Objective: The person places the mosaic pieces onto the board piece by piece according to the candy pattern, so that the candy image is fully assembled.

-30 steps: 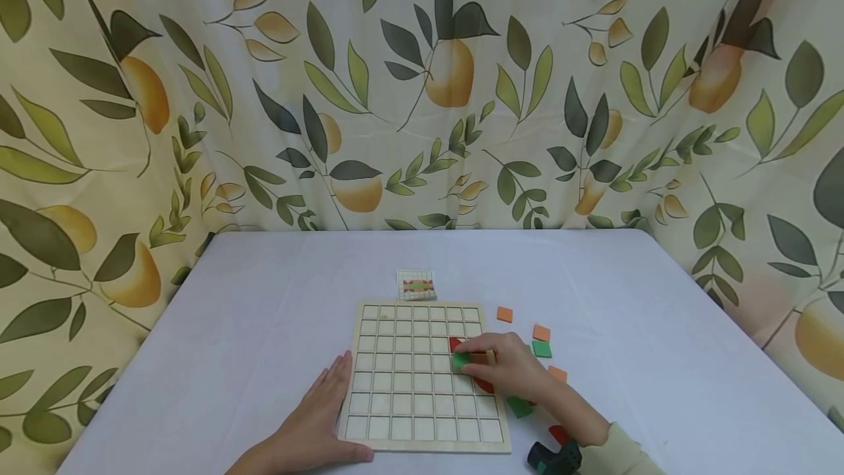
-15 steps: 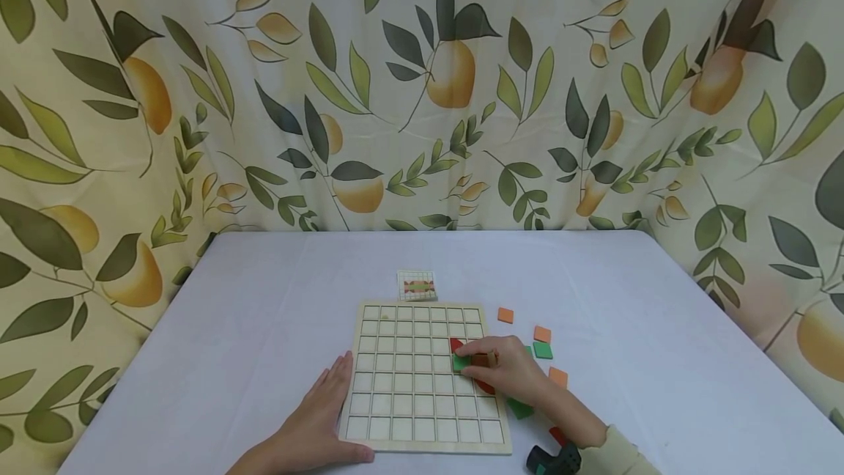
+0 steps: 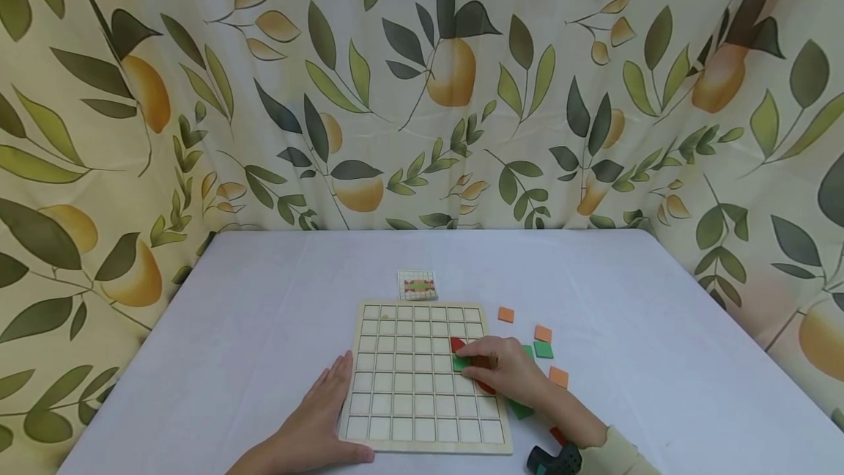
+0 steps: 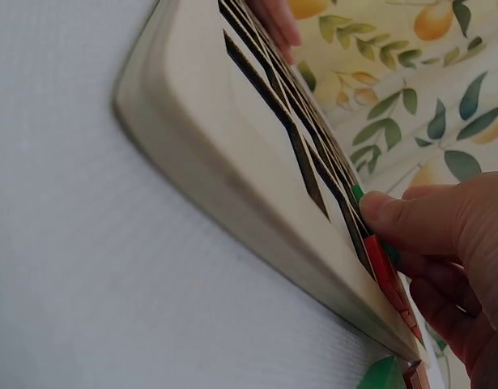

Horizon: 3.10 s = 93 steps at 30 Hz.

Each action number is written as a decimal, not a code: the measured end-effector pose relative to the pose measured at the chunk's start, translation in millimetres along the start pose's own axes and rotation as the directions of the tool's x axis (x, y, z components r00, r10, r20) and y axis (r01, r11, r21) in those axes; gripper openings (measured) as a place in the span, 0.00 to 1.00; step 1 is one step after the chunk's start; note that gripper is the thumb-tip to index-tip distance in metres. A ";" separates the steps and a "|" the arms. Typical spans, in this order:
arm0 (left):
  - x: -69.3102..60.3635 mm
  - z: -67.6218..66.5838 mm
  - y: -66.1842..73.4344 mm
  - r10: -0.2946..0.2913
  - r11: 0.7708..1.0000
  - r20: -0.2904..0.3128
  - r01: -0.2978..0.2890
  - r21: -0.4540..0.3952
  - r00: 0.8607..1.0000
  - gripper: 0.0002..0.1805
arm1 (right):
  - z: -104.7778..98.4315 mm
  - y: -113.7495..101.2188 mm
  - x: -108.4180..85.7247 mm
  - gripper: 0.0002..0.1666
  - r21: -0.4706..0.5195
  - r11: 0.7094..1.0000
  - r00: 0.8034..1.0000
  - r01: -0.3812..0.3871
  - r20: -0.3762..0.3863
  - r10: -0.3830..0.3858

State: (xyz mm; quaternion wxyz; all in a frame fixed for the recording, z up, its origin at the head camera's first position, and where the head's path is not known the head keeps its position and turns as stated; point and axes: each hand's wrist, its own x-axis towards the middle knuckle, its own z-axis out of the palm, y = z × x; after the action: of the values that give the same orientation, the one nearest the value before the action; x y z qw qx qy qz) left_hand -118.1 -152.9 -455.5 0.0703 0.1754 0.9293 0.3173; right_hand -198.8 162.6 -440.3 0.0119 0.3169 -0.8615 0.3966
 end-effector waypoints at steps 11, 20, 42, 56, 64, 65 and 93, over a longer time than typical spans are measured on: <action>0.0 -1.3 0.4 -0.002 1.000 0.004 0.002 -0.004 1.000 0.75 | -0.1 1.2 -0.2 0.14 0.001 1.000 1.000 -0.006 0.006 0.006; -0.1 -1.3 -0.3 0.001 1.000 0.000 -0.001 -0.003 1.000 0.75 | -0.3 -1.1 0.4 0.14 -0.021 1.000 1.000 -0.017 0.014 0.017; -2.2 -3.5 3.1 0.000 1.000 0.000 0.000 0.000 1.000 0.74 | -26.4 -5.7 -26.5 0.14 -0.027 0.978 0.978 -0.205 -0.036 0.204; -2.7 -2.8 2.7 0.006 1.000 0.000 -0.006 -0.017 1.000 0.74 | -42.0 -2.1 -48.1 0.16 -0.144 0.970 0.981 -0.194 -0.041 0.190; -1.9 -2.9 3.0 0.007 1.000 0.002 -0.007 -0.012 1.000 0.74 | -53.0 -3.5 -67.9 0.13 -0.096 0.969 0.973 -0.228 0.008 0.230; -1.8 -2.6 3.0 0.006 1.000 0.004 -0.006 -0.011 1.000 0.74 | -54.6 -3.7 -70.8 0.13 -0.094 0.970 0.974 -0.224 0.014 0.226; -0.9 -1.9 2.0 -0.001 1.000 -0.005 0.001 0.001 1.000 0.73 | -79.9 -6.6 -111.5 0.18 -0.018 0.926 0.882 -0.376 0.298 0.364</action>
State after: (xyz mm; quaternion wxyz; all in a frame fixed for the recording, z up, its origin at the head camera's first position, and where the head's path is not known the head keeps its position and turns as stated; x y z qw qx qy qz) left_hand -117.1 -152.8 -452.8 0.0681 0.1741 0.9298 0.3172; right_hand -124.5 274.5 -411.4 -0.1996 0.2026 -0.8898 0.3570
